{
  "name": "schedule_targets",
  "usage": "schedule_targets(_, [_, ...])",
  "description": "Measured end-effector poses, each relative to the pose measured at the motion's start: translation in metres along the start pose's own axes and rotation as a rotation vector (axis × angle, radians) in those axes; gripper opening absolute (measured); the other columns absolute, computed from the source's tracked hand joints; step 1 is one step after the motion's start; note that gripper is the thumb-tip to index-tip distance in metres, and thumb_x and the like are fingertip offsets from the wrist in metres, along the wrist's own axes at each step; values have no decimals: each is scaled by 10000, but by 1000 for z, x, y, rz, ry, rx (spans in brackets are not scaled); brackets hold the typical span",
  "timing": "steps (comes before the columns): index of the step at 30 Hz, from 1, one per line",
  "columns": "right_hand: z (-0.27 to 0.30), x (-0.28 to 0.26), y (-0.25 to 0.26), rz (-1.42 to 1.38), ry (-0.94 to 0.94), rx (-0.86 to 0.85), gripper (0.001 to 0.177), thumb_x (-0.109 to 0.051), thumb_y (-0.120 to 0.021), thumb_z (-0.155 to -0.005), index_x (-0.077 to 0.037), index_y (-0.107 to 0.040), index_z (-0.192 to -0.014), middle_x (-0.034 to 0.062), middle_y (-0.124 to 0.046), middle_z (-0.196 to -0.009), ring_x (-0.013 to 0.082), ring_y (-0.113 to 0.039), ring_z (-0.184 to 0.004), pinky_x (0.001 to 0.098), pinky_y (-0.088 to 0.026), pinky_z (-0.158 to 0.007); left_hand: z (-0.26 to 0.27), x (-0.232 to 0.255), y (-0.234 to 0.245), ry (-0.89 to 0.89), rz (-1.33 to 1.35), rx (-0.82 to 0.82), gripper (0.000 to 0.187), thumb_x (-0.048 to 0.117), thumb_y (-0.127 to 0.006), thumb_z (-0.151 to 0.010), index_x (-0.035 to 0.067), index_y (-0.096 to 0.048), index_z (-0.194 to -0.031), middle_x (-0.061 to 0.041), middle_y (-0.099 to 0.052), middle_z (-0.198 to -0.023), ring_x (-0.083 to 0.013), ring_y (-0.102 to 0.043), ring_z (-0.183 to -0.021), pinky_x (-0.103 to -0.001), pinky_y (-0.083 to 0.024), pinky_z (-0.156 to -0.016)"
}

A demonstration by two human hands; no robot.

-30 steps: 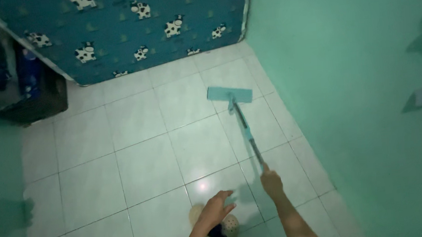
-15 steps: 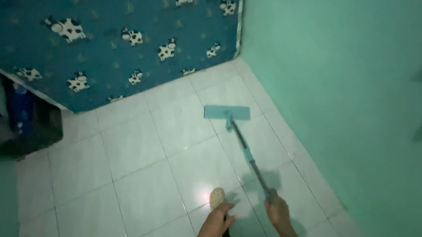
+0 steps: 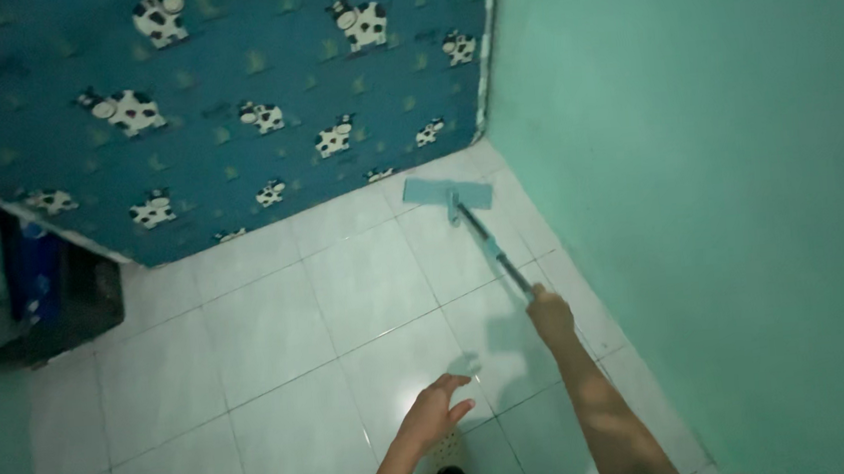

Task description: The person sweeps a tiled floor in a narrow hallway and a small kitchen area using a blue broom. After sweeping, the person switches to a blue mop and mops the tiled floor in a bedroom, moving around a bed and storage units.

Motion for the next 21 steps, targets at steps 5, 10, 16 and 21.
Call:
schedule_targets(5, [109, 58, 25, 54, -28, -201, 344, -221, -648, -891, -77, -571, -1194, 190, -712, -927, 398, -708, -859, 521, -557, -790, -19, -9, -34, -123, -50, -22, 437, 238, -690, -943, 48, -623, -1331, -174, -621, -1363, -352, -608, -1237, -391, -481, -1050])
schedule_targets(10, [171, 97, 66, 95, -183, -418, 421, -254, -666, -881, -203, -586, -1291, 156, -725, -944, 368, -701, -930, 500, -567, -837, -15, 5, -50, -18, 11, 30, 438, 279, -673, -966, 58, -608, -1339, -161, -624, -1363, -337, -623, -1216, -382, -498, -1034])
schedule_targets(16, [83, 84, 57, 24, 124, -222, 309, -179, -591, -941, -26, -606, -1209, 224, -712, -826, 410, -702, -797, 530, -559, -748, 0, 27, -91, 148, 143, 163, 447, 254, -675, -952, 74, -601, -1354, -139, -597, -1396, -304, -610, -1251, -380, -503, -1036])
schedule_targets(21, [-12, 26, 26, 2, 367, -150, 297, -180, -558, -940, -10, -640, -1169, 261, -717, -883, 452, -693, -883, 539, -544, -856, 21, 36, -136, 267, 236, 294, 457, 226, -683, -953, 72, -588, -1373, -154, -612, -1379, -294, -602, -1269, -370, -487, -1056])
Point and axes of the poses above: each hand's wrist, its own z-axis away from the middle knuckle, its own y-axis out of the back of the hand, x = y × z, the point moved 6 cm from there along -z, towards the middle knuckle
